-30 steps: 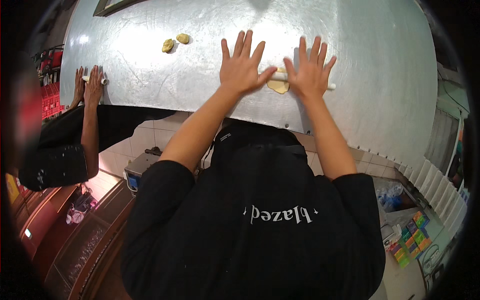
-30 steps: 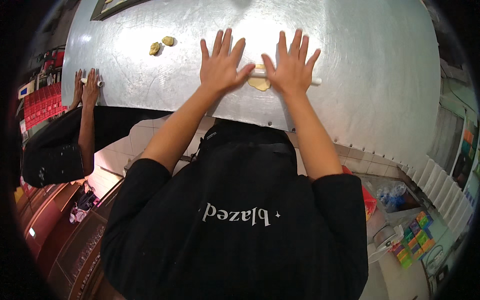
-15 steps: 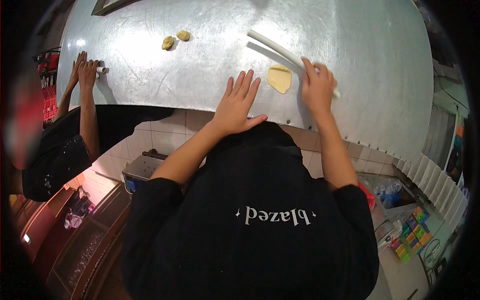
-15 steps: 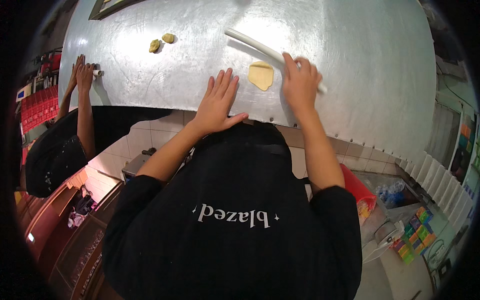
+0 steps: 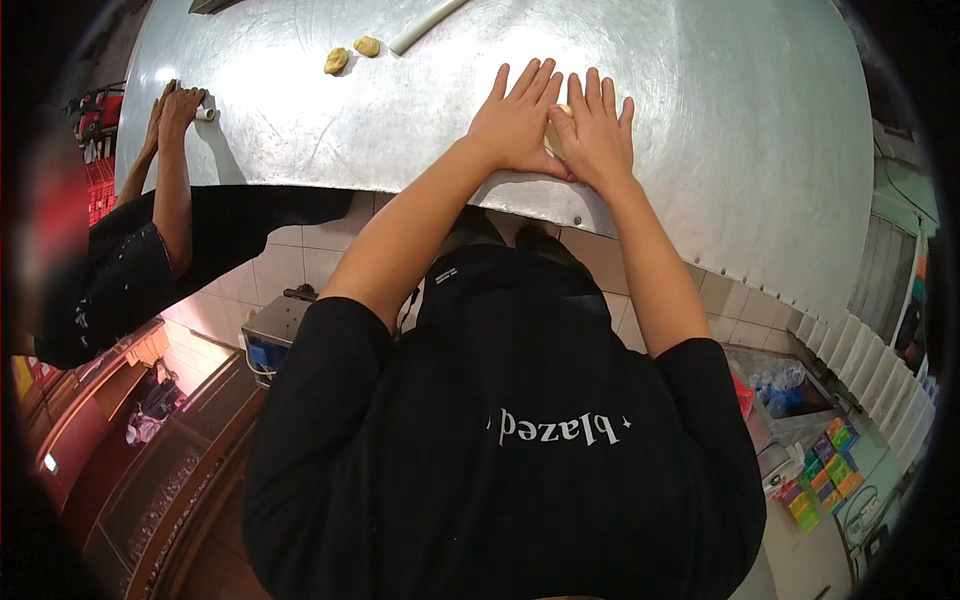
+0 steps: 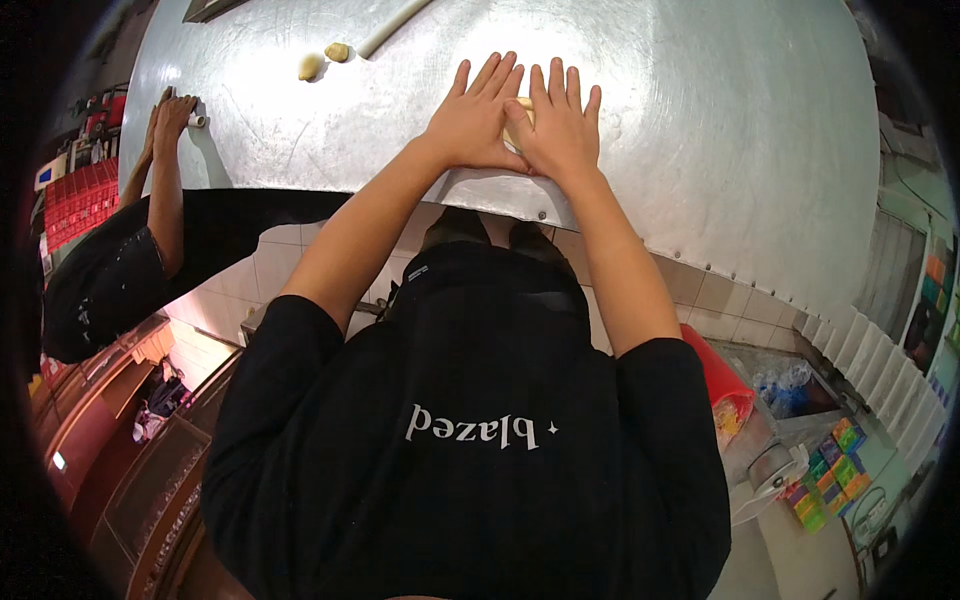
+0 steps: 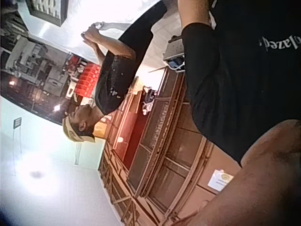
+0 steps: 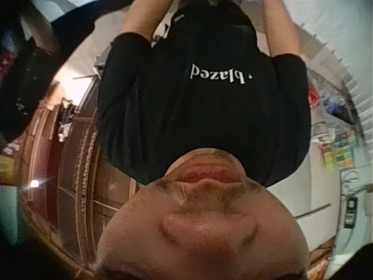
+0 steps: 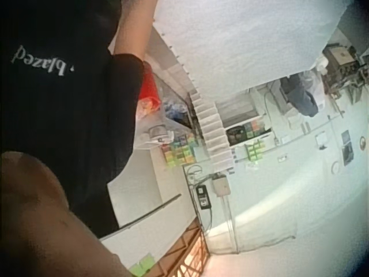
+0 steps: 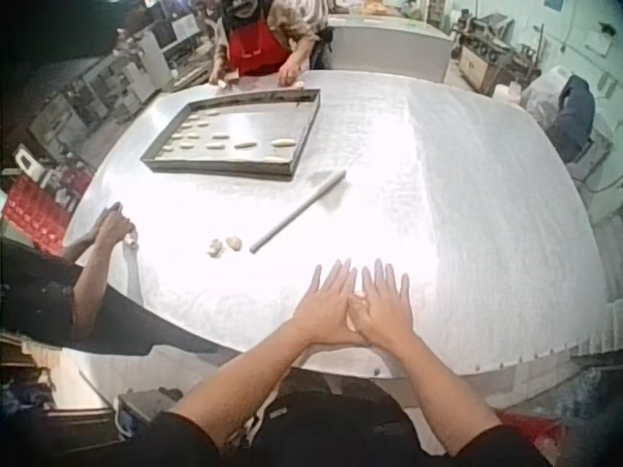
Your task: Rolling and shaping small pieces of dough on a bakery table.
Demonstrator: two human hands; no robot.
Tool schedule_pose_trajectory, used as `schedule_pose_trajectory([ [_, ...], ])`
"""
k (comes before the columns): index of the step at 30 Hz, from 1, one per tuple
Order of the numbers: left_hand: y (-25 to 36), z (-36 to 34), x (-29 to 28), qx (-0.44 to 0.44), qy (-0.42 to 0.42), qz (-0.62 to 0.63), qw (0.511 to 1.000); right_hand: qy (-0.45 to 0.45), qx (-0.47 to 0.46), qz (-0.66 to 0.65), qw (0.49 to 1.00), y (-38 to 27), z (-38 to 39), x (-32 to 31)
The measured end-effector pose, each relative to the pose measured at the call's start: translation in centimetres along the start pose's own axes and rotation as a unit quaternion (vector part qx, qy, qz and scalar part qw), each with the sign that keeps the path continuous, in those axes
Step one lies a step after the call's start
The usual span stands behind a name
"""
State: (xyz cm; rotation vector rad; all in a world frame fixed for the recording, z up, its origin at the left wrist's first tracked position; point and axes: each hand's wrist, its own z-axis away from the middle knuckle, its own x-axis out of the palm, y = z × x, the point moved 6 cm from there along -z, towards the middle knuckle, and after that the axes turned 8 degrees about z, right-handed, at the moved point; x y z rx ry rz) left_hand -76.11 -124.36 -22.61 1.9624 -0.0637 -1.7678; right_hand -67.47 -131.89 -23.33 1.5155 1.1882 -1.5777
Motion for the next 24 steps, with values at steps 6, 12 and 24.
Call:
schedule_pose_trajectory([
  [6, 2.3, 5.6, -0.3, 0.029, 0.016, 0.027, 0.999, 0.0, -0.011, 0.029, 1.0, -1.5, 5.1, -1.1],
  [12, 2.5, 9.8, -1.5, 0.072, -0.048, 0.071, 0.994, -0.031, -0.002, 0.003, 1.0, -2.8, 10.3, -1.7],
  [24, -8.8, 15.4, -6.7, -0.019, 0.013, 0.102, 0.995, -0.02, 0.092, 0.079, 0.992, -4.5, 3.0, -0.1],
])
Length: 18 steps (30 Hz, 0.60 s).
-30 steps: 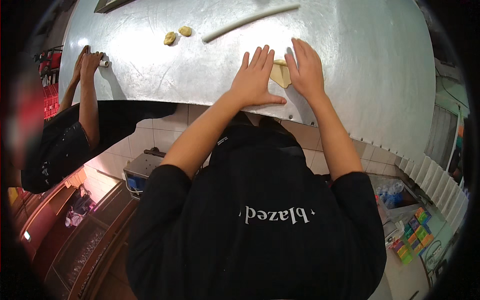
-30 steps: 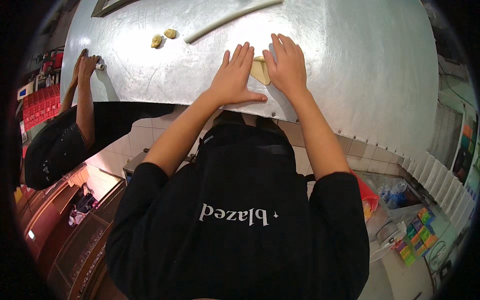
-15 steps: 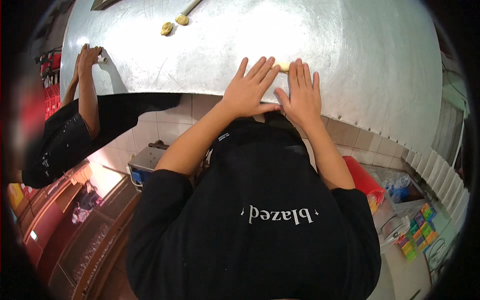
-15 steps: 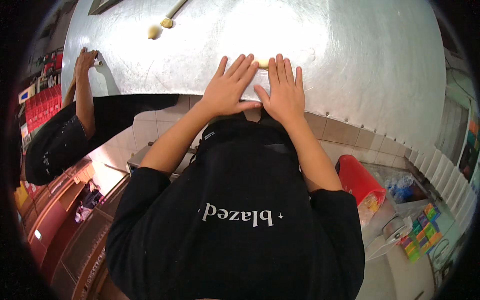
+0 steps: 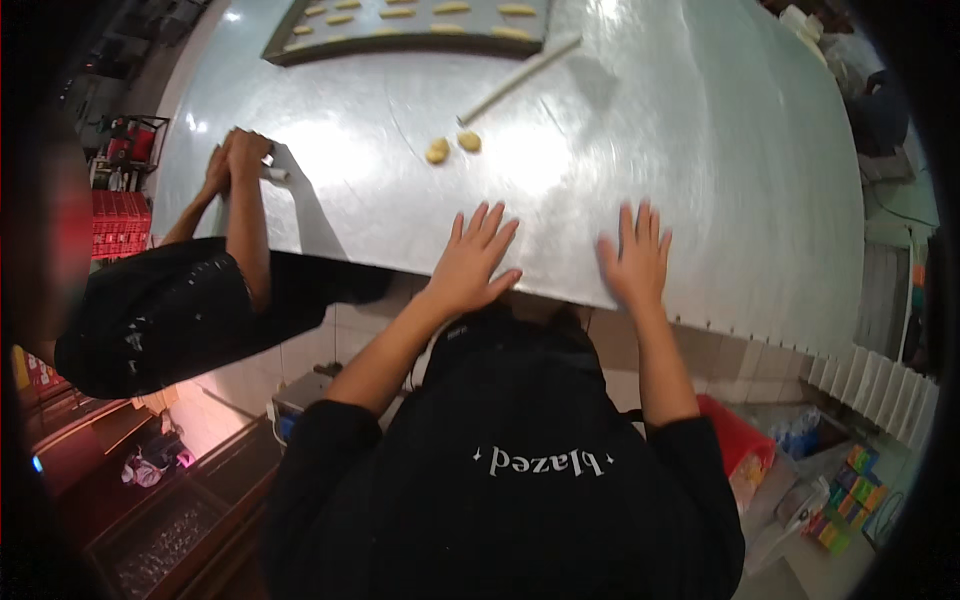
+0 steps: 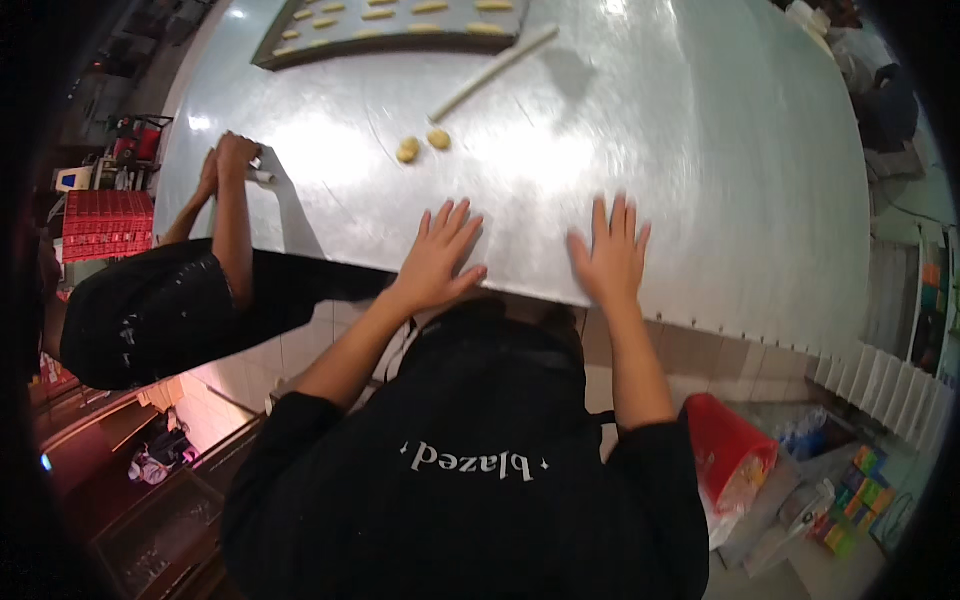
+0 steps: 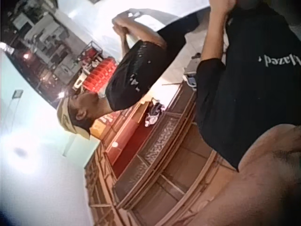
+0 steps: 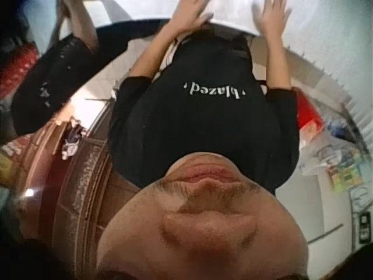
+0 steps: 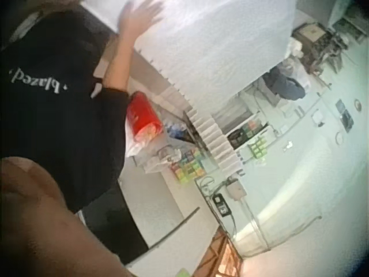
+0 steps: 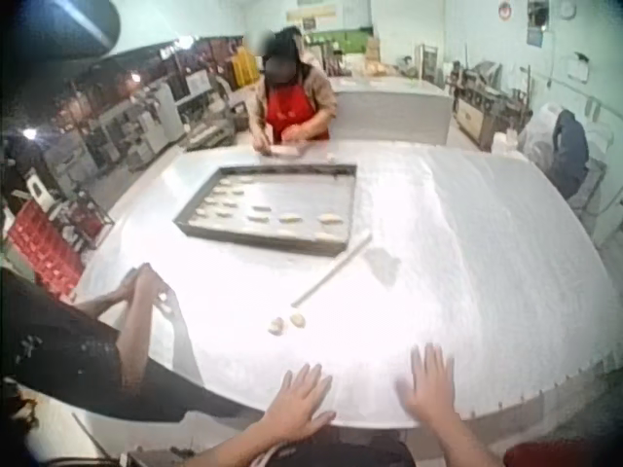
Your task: Rolling and shaping small pieces of dough on a bakery table.
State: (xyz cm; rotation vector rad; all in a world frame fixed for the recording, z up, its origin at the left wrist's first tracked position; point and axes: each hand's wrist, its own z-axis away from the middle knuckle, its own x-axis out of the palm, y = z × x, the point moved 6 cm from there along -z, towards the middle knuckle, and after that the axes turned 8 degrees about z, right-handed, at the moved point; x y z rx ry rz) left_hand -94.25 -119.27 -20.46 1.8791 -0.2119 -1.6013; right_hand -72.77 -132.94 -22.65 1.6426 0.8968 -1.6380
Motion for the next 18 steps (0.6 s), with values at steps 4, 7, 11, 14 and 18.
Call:
schedule_pose_trajectory([
  [4, -2.9, 2.8, -0.5, -0.048, 0.015, -0.034, 0.998, -0.059, 0.012, -0.035, 0.998, -0.8, 5.5, 0.4],
  [7, -3.9, 3.0, 0.0, -0.042, 0.013, -0.039, 0.998, -0.076, 0.047, -0.016, 0.996, -1.1, 1.6, -0.3],
  [11, -3.0, 1.4, 0.1, -0.045, 0.009, -0.083, 0.995, -0.08, 0.103, -0.034, 0.991, 2.1, -7.6, 1.1],
  [14, -3.5, 1.6, -0.7, -0.046, 0.051, -0.108, 0.992, -0.088, 0.085, -0.231, 0.965, 4.7, -9.1, -1.5],
  [18, -3.7, 1.8, -0.7, -0.066, 0.055, -0.098, 0.991, -0.07, 0.047, -0.38, 0.921, 6.5, -4.3, -2.9],
])
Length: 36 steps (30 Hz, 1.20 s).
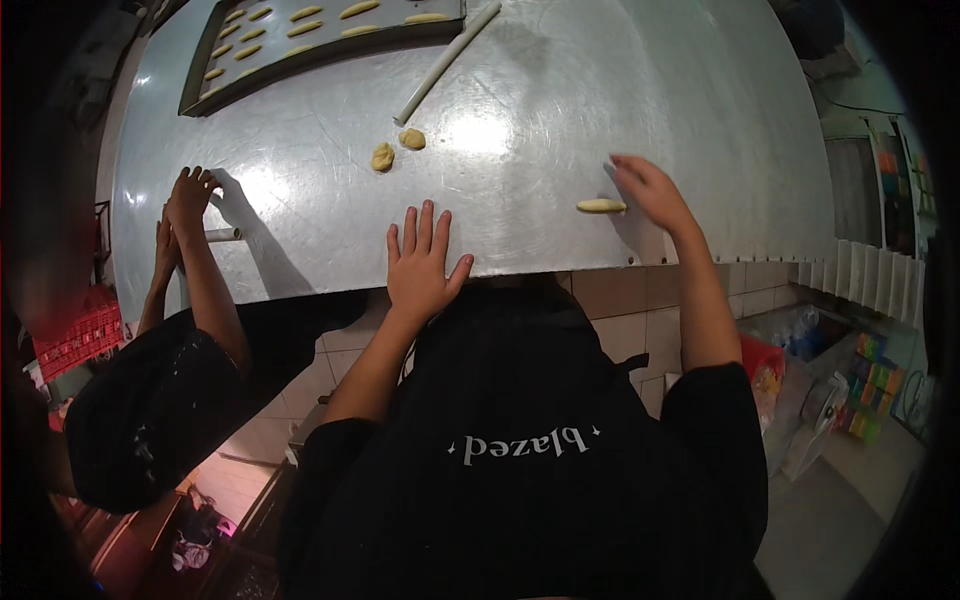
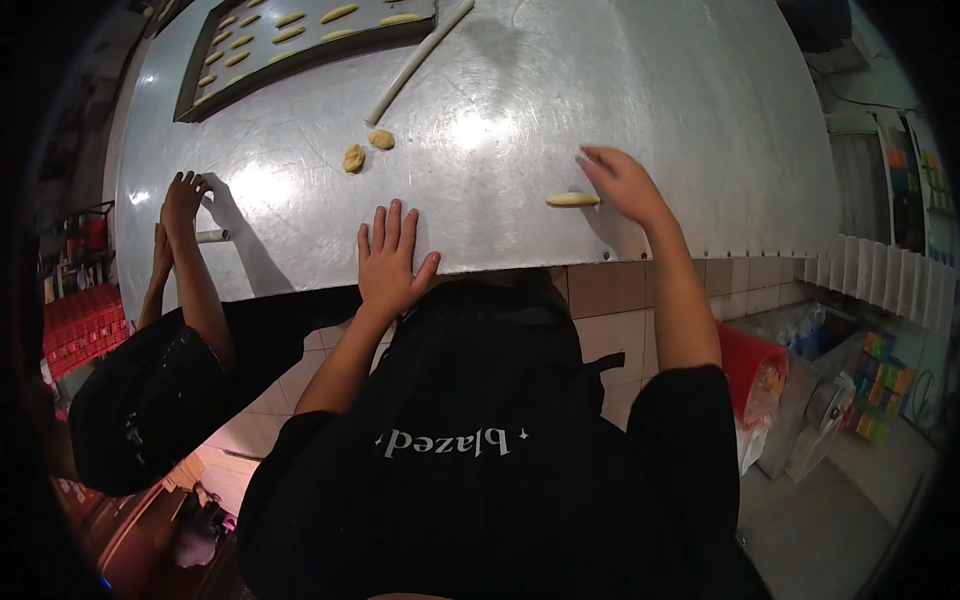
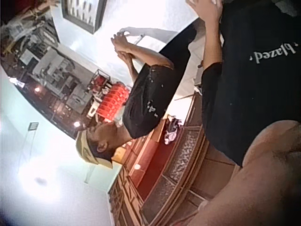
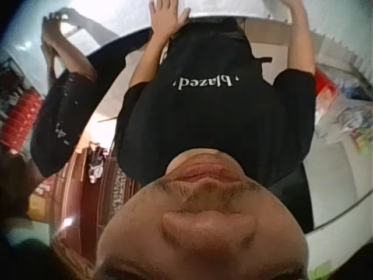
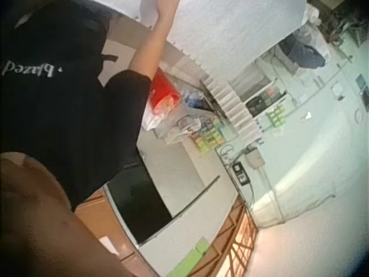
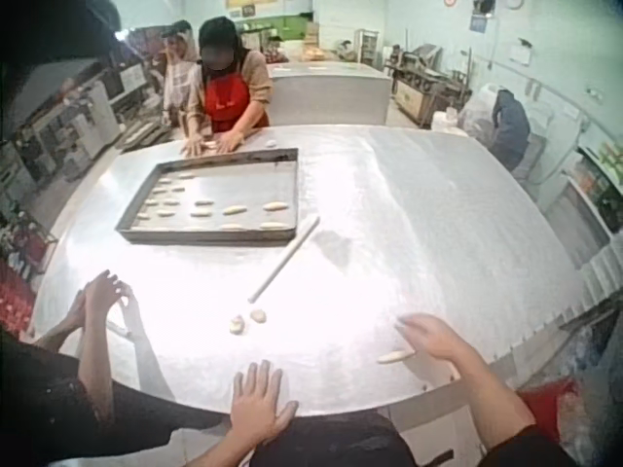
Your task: Rolling and shaping small pieces of dough on a bakery table.
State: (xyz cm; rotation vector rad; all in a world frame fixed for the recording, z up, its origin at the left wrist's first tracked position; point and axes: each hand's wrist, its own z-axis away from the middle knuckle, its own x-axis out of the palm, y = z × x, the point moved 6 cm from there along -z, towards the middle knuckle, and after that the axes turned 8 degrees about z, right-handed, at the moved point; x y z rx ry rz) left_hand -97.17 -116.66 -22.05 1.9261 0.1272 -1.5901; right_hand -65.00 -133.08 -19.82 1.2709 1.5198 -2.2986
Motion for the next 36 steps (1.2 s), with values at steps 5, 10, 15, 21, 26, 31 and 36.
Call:
schedule_pose_trajectory([
  [5, 0.4, -0.6, -0.2, 0.017, -0.008, 0.061, 0.998, 0.034, -0.152, 0.286, 0.946, -1.6, 4.6, 0.1],
  [10, -2.8, -0.6, -1.6, -0.031, 0.136, 0.274, 0.951, -0.056, -0.136, 0.249, 0.957, -3.6, 2.8, -0.5],
  [15, -6.8, -1.0, -2.6, -0.192, 0.265, 0.13, 0.936, -0.199, -0.179, 0.287, 0.92, -8.2, -4.3, -1.1],
  [21, -8.1, -2.1, -1.7, -0.376, 0.208, 0.017, 0.903, -0.29, -0.368, 0.369, 0.802, -15.8, -17.8, 1.5],
  [26, -8.1, -2.0, -1.9, -0.405, 0.198, 0.0, 0.892, -0.04, -0.571, 0.199, 0.795, -29.0, -28.6, -0.9],
  [31, -7.6, -2.8, -2.9, -0.4, 0.2, -0.013, 0.894, 0.249, -0.539, -0.04, 0.804, -33.5, -35.0, -6.8],
  [36, -7.6, -2.8, -2.8, -0.405, 0.185, -0.026, 0.895, -0.017, -0.342, 0.412, 0.844, -19.5, -44.4, 4.4],
])
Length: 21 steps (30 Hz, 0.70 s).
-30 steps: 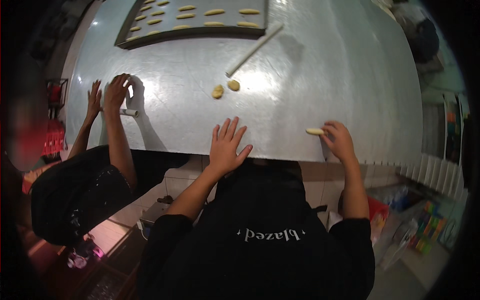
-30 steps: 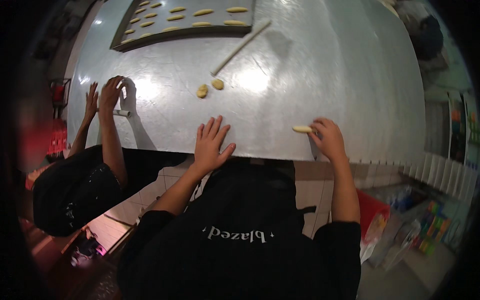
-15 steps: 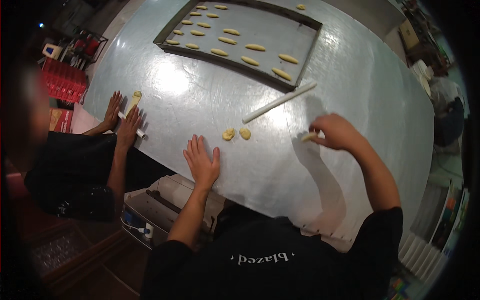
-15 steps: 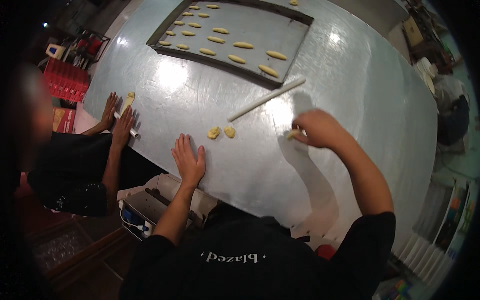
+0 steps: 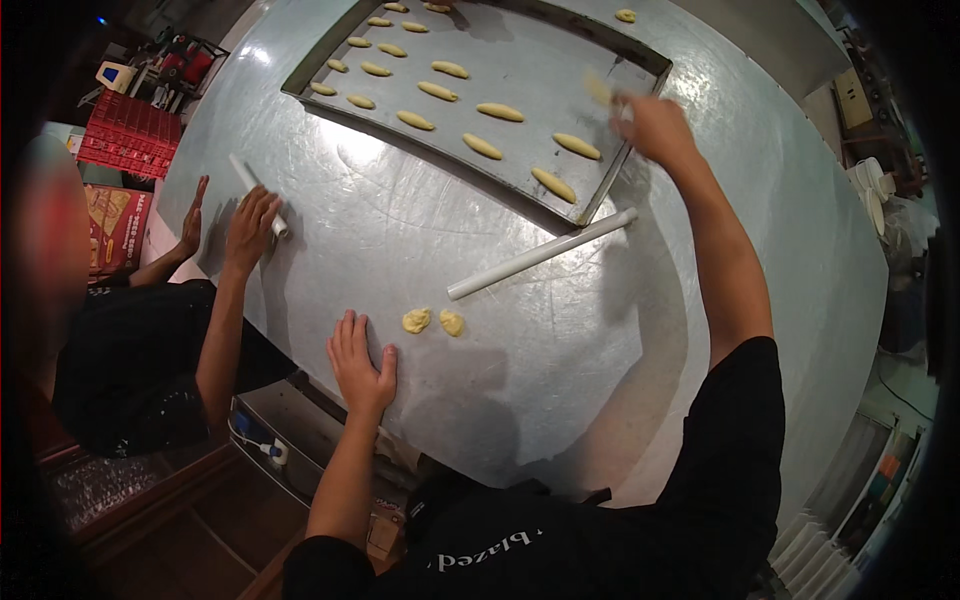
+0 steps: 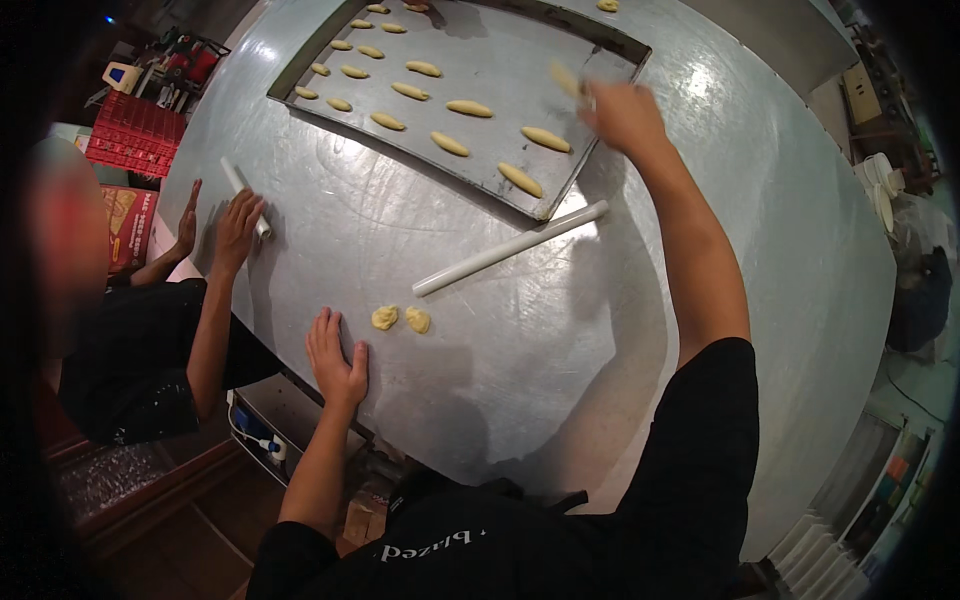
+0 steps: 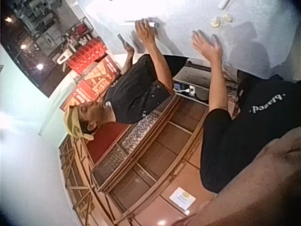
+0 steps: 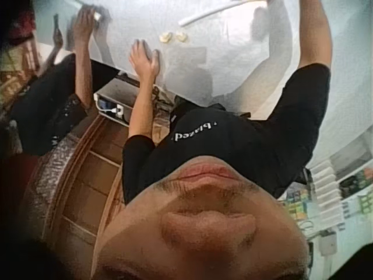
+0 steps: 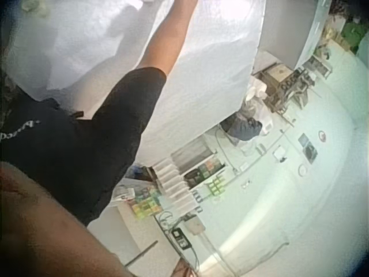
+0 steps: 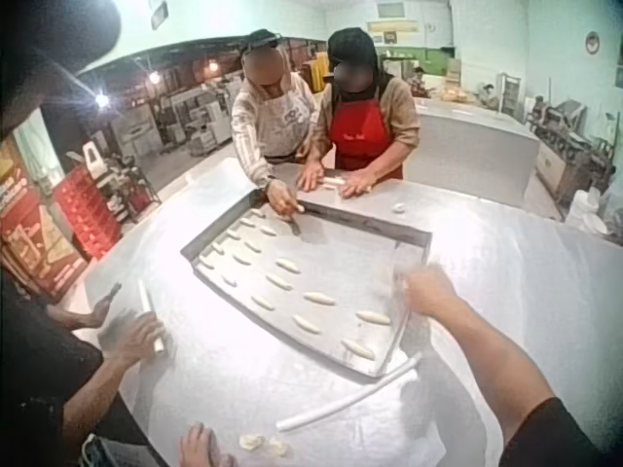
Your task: Rolling and shaping small pieces of dough on a bakery table.
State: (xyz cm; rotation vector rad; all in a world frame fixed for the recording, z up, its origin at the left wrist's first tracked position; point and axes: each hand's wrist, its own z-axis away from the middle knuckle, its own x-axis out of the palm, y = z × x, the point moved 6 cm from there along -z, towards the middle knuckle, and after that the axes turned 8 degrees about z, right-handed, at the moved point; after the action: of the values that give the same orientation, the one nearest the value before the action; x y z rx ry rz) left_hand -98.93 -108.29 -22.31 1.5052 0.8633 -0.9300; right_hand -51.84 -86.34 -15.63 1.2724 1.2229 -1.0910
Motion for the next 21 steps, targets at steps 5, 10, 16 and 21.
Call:
schedule_pose_trajectory([
  [5, -0.1, 0.0, -0.3, -0.003, -0.001, 0.002, 1.0, 0.078, -0.003, -0.056, 0.995, 1.8, -1.0, 2.8],
  [10, -0.1, 0.1, -0.1, 0.006, -0.002, -0.004, 1.0, -0.069, 0.041, 0.009, 0.997, 0.1, -4.0, 4.4],
  [16, 0.0, 0.1, -0.3, 0.006, 0.005, 0.005, 1.0, -0.086, 0.014, 0.027, 0.996, -0.8, -4.6, 4.0],
  [21, 0.0, -0.1, -0.4, 0.007, 0.006, 0.01, 1.0, -0.136, 0.036, 0.05, 0.989, -0.4, -4.7, 4.6],
])
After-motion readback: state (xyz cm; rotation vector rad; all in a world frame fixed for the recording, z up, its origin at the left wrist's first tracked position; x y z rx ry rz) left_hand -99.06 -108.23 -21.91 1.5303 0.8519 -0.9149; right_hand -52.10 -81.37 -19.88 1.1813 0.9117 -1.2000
